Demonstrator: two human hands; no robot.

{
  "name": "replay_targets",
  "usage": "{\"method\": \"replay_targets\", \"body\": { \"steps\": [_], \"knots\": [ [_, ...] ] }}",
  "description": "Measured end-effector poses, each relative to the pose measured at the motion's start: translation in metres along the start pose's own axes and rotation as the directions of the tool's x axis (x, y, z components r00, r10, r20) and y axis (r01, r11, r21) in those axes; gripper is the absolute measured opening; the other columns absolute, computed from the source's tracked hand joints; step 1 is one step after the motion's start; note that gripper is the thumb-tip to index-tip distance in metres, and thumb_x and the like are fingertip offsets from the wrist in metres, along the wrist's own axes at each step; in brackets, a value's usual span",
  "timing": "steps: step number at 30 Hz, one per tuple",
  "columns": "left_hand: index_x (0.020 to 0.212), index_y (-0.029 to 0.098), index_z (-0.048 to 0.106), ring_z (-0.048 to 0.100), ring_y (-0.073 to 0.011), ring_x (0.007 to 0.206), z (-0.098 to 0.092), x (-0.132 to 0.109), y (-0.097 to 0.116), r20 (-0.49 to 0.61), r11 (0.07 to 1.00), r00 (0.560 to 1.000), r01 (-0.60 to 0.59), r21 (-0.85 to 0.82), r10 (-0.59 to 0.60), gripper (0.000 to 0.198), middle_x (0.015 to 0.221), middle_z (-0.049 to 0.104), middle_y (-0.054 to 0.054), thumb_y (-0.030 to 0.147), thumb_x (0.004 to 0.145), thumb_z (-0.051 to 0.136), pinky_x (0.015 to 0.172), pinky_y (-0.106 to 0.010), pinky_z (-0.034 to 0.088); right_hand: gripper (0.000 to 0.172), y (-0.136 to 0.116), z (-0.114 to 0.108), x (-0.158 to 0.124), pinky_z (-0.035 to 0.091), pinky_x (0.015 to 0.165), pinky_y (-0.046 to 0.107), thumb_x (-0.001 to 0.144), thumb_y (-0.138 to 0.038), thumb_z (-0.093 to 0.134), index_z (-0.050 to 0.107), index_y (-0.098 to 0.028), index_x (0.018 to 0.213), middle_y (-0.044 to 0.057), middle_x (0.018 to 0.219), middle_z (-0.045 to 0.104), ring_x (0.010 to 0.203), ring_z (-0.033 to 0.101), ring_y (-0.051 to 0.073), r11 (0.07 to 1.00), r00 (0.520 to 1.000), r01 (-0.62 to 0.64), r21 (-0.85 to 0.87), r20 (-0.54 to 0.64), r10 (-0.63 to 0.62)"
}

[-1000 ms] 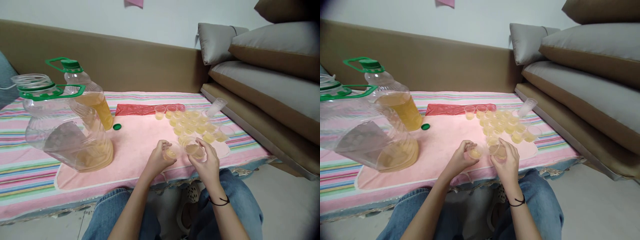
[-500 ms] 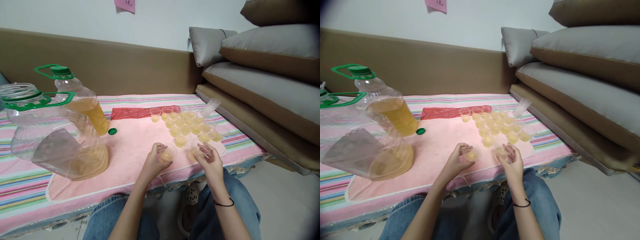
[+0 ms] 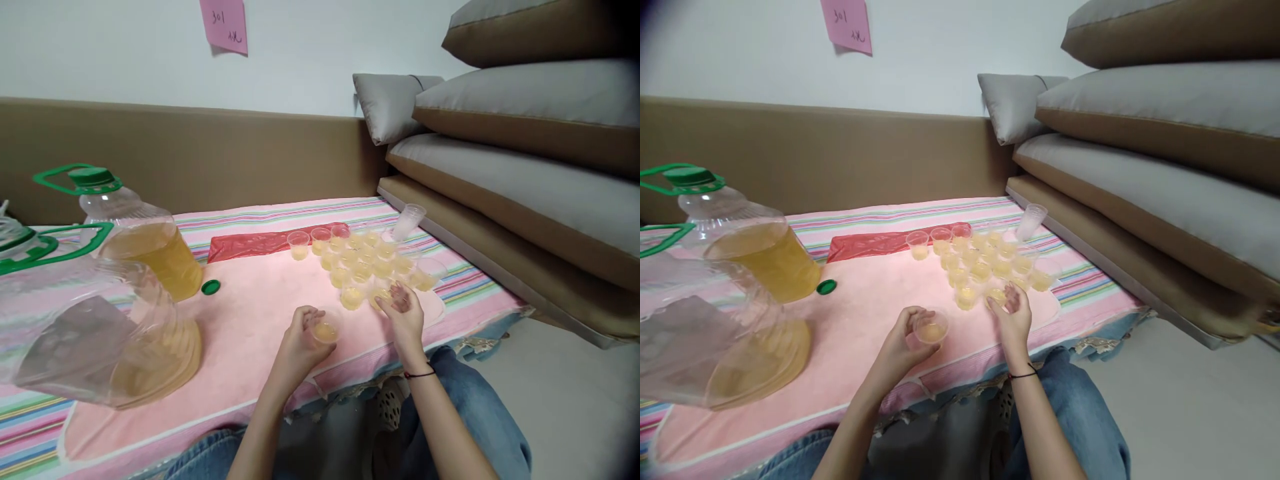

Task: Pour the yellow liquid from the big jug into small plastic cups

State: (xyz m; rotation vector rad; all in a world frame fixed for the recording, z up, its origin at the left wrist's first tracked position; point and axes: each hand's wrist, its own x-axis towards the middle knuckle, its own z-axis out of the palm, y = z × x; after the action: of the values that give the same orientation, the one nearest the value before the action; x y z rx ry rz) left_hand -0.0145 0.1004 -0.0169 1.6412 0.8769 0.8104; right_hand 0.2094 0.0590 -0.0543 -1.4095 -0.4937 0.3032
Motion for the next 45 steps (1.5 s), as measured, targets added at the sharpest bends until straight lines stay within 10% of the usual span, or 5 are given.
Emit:
{"method": "replay_targets", "body": {
  "steps": [45],
  "knots": [
    [0.105,0.023,0.043,0.061,-0.022,0.112,-0.005,0.005,-0.015,-0.085,0.996,0.996,-0.02,-0.09,0.012,0.055,0.118,0.062,-0.01,0.019,0.061,0.076,0.095,-0.038,0.046,0.068,0.022,0.014,0.011,0.047,0.097,0.046,0.062,-0.044,0.077,0.056,-0.017,0.121,0.014,0.12,0.063,0.11,0.06,0.026,0.978,0.992,0.106,-0.177,-0.042,-0.115]
  ]
}}
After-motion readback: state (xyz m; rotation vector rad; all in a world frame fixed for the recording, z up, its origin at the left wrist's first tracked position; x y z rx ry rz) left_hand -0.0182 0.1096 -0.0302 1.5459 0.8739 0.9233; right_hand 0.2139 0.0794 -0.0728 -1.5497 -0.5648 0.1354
